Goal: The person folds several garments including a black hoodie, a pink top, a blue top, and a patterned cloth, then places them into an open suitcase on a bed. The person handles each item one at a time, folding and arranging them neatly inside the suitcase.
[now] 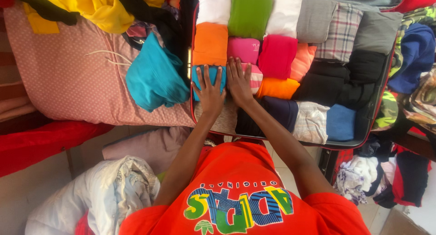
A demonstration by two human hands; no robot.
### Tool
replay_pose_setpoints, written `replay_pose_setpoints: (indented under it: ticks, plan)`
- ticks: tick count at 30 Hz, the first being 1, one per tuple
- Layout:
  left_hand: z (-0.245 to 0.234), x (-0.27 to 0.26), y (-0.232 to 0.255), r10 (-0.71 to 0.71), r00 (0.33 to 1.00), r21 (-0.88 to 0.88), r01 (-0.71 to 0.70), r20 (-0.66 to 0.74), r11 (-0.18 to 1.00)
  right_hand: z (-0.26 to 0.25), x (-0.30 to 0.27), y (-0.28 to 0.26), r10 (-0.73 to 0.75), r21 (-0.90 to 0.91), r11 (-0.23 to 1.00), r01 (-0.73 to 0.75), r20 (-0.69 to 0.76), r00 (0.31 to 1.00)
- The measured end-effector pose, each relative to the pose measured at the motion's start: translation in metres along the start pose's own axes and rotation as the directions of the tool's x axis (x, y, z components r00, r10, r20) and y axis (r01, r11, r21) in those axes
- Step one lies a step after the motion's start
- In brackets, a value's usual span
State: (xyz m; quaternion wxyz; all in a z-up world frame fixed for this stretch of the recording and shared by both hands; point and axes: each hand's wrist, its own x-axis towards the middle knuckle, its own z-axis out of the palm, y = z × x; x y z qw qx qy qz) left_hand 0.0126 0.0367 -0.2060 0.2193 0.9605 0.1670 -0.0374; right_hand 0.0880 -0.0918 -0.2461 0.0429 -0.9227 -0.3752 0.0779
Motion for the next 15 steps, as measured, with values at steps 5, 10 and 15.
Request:
replay_pose_setpoints:
  ticks: [5, 10, 15]
  plan:
    - [0.012, 0.002, -0.001, -0.021, 1.0, 0.047, 0.021, 0.003, 0.999, -0.001, -0.01, 0.023, -0.105, -0.002, 0.994, 0.105, 0.073, 0.992]
    - [0.027, 0.009, 0.012, -0.031, 0.996, 0.179, 0.046, -0.082, 0.983, -0.011, -0.015, 0.023, -0.151, 0.084, 0.986, 0.146, 0.057, 0.987]
    - [0.021, 0.004, 0.005, 0.007, 0.992, 0.013, -0.005, -0.124, 1.0, -0.03, -0.035, -0.01, -0.028, 0.17, 0.985, 0.011, 0.101, 0.995]
